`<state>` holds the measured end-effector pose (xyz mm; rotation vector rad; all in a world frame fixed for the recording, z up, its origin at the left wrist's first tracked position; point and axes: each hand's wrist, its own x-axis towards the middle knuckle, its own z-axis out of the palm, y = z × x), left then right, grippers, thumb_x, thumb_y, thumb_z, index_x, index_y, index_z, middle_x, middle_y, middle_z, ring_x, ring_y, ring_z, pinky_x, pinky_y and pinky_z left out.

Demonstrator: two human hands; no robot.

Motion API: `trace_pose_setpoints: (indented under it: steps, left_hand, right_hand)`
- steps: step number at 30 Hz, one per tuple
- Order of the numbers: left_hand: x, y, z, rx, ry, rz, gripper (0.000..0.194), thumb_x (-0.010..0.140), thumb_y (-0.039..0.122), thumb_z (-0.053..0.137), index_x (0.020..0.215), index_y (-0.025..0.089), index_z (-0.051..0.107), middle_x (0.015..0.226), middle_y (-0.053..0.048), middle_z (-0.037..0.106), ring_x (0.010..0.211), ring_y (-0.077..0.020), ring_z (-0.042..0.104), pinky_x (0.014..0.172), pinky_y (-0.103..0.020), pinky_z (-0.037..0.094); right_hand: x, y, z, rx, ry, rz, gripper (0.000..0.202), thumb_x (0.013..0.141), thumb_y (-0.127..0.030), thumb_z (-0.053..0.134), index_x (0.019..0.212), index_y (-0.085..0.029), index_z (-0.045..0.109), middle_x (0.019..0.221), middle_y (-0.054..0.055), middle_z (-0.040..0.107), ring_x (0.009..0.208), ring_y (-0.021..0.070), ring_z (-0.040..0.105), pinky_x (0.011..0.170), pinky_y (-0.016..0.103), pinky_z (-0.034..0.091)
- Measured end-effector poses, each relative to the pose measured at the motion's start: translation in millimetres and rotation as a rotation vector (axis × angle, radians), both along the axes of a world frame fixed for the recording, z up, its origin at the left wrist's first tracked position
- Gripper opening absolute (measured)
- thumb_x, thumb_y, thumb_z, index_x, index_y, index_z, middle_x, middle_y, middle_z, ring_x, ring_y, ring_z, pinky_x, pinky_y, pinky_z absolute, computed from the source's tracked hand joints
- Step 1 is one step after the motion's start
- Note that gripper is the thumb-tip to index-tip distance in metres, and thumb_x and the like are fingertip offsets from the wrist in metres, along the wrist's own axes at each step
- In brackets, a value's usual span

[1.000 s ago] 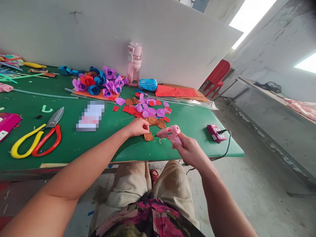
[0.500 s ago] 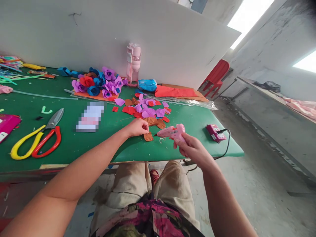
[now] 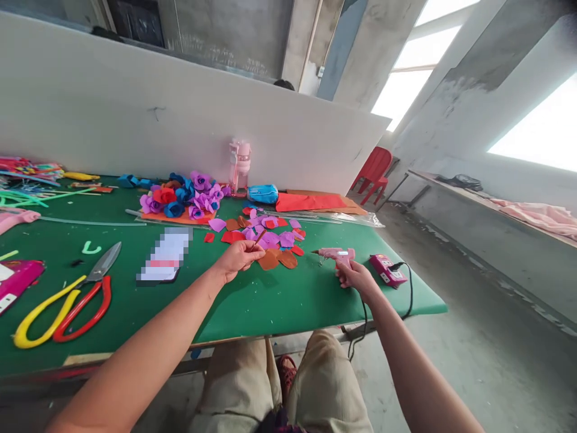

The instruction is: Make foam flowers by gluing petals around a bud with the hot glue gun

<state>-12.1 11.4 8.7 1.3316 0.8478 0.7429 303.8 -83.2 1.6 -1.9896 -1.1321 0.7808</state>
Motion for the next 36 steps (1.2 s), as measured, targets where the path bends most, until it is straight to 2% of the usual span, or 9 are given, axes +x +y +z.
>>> trace_pose_setpoints:
  steps: [3,6,8,10,14,19,25,28,36]
  left_hand:
    - [-1.8,2.4,-0.6,0.067,0.052,0.061,0.03,0.063,0.041,0.071,0.069,0.017,0.056,0.055,0.006,0.042,0.04,-0.0035,0.027,0.039,-0.021,0.018]
    - [-1.6,4.3,-0.6,0.186,0.109,0.117,0.029,0.064,0.042,0.069,0.067,0.016,0.057,0.059,0.003,0.05,0.051,-0.0085,0.044,0.048,-0.022,0.033]
    - [-1.2,6.1,-1.3,0.258,0.14,0.125,0.028,0.064,0.042,0.069,0.067,0.016,0.06,0.064,0.001,0.056,0.062,-0.0124,0.053,0.059,-0.025,0.041]
    - [-1.5,8.4,-3.2,0.299,0.17,0.105,0.027,0.064,0.042,0.069,0.066,0.016,0.061,0.066,0.0,0.059,0.066,-0.0145,0.056,0.065,-0.027,0.044]
    - [-5.0,14.3,-7.8,0.337,0.208,0.086,0.027,0.066,0.042,0.068,0.065,0.015,0.061,0.064,0.0,0.06,0.064,-0.0142,0.056,0.064,-0.026,0.043]
    - [-10.0,19.1,-9.4,0.383,0.246,0.124,0.025,0.067,0.04,0.067,0.067,0.015,0.062,0.067,0.0,0.061,0.065,-0.0141,0.056,0.065,-0.026,0.044]
    - [-6.6,19.1,-10.9,0.373,0.243,0.138,0.023,0.069,0.037,0.067,0.067,0.015,0.062,0.068,-0.001,0.063,0.067,-0.0144,0.058,0.067,-0.025,0.046]
    - [-1.5,22.2,-7.6,0.371,0.283,0.207,0.022,0.073,0.037,0.064,0.073,0.015,0.062,0.068,0.0,0.062,0.066,-0.0134,0.057,0.065,-0.024,0.044]
    - [11.3,28.7,-7.0,0.568,0.345,0.481,0.024,0.091,0.027,0.037,0.077,0.019,0.054,0.068,0.0,0.058,0.064,-0.0139,0.054,0.062,-0.024,0.038]
  right_hand:
    - [-2.7,1.1,14.7,-0.04,-0.563,0.001,0.04,0.08,-0.054,0.055,0.06,-0.019,0.055,0.064,0.01,0.062,0.062,0.0217,0.06,0.051,0.029,0.041]
    - [-25.2,5.1,34.3,0.012,-0.756,-0.099,0.046,0.079,-0.062,0.05,0.068,-0.018,0.061,0.077,0.014,0.065,0.072,0.026,0.061,0.056,0.032,0.039]
    - [-53.3,15.9,41.1,0.139,-0.603,-0.015,0.046,0.08,-0.061,0.048,0.075,-0.019,0.064,0.079,0.01,0.066,0.072,0.0225,0.06,0.058,0.03,0.039]
    - [-86.9,33.1,40.1,0.247,-0.283,0.259,0.044,0.082,-0.058,0.047,0.081,-0.018,0.066,0.074,0.005,0.065,0.069,0.0181,0.058,0.059,0.027,0.04]
    - [-141.3,68.8,25.3,0.131,0.238,0.669,0.041,0.075,-0.055,0.059,0.078,-0.015,0.067,0.066,0.002,0.062,0.061,0.0133,0.053,0.055,0.024,0.037]
    - [-156.0,87.6,9.2,0.068,0.468,0.738,0.04,0.074,-0.051,0.061,0.06,-0.014,0.059,0.051,0.0,0.052,0.05,0.0097,0.044,0.048,0.023,0.03]
    - [-148.1,91.8,-1.7,0.072,0.496,0.756,0.034,0.07,-0.043,0.063,0.054,-0.014,0.055,0.046,-0.002,0.049,0.045,0.0068,0.039,0.045,0.022,0.026]
    - [-148.0,94.4,-1.8,0.101,0.589,0.659,0.032,0.068,-0.042,0.065,0.054,-0.014,0.058,0.046,-0.001,0.053,0.042,0.0071,0.041,0.042,0.021,0.028]
    - [-160.7,119.9,1.5,0.488,0.83,0.006,0.021,0.06,-0.038,0.07,0.062,-0.017,0.066,0.058,0.0,0.066,0.055,0.0131,0.059,0.054,0.025,0.05]
